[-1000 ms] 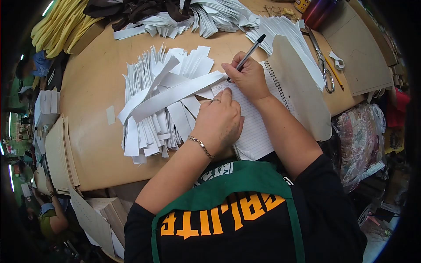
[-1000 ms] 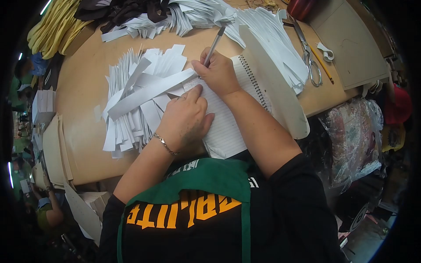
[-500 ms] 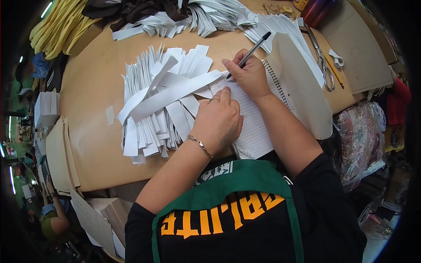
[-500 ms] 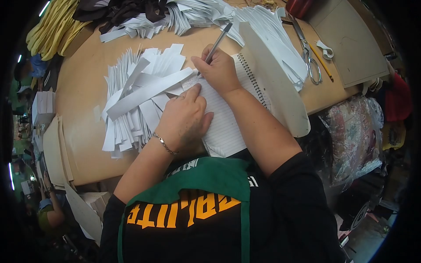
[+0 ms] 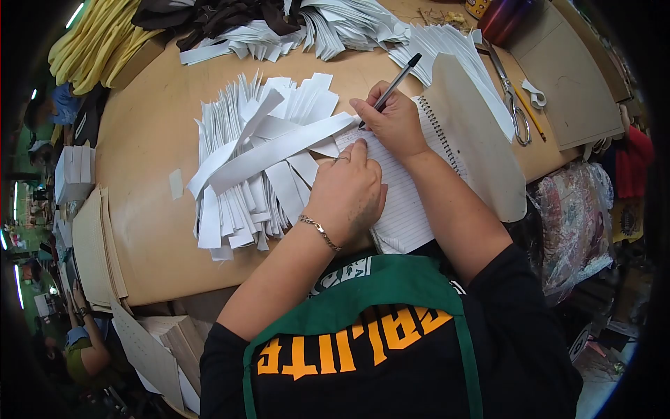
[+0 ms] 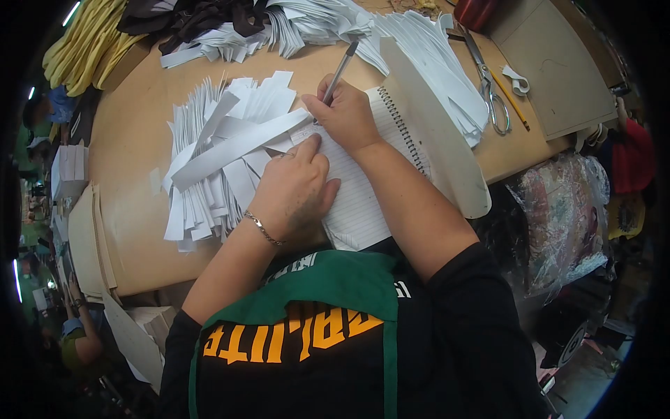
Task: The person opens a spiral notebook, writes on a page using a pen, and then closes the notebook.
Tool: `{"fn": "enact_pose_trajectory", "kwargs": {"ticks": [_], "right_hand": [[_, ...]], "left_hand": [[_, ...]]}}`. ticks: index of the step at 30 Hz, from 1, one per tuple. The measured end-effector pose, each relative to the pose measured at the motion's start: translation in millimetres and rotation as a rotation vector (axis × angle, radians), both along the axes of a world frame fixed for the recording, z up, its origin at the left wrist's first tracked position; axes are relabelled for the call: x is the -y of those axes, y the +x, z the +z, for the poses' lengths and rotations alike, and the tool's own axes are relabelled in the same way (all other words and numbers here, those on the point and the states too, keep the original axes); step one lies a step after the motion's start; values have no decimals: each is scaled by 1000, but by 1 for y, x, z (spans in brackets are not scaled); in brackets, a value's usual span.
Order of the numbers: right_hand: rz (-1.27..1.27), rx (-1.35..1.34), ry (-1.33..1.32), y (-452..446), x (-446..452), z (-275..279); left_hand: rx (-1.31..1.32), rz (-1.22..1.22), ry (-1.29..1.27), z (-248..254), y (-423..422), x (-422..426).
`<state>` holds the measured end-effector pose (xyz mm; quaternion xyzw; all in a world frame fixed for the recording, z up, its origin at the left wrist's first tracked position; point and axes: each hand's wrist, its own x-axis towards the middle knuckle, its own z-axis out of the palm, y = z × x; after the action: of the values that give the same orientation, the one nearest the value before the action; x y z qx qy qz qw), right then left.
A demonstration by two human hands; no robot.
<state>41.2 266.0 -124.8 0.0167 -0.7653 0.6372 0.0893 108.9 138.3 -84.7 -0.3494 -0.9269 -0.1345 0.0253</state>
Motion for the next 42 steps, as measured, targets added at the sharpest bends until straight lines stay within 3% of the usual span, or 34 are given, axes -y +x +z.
{"fn": "enact_pose_trajectory", "kwargs": {"ticks": [7,16,42], "right_hand": [[-12,-25,36,-1,-1,-5],[-45,-5,-224,-5,-3,-3],[-51,25,-222,-5,-3,0]], "left_hand": [[15,3,-8,1,1,0],[26,5,-23,2,0,0],[9,-2,27,-1,1,3]]}}
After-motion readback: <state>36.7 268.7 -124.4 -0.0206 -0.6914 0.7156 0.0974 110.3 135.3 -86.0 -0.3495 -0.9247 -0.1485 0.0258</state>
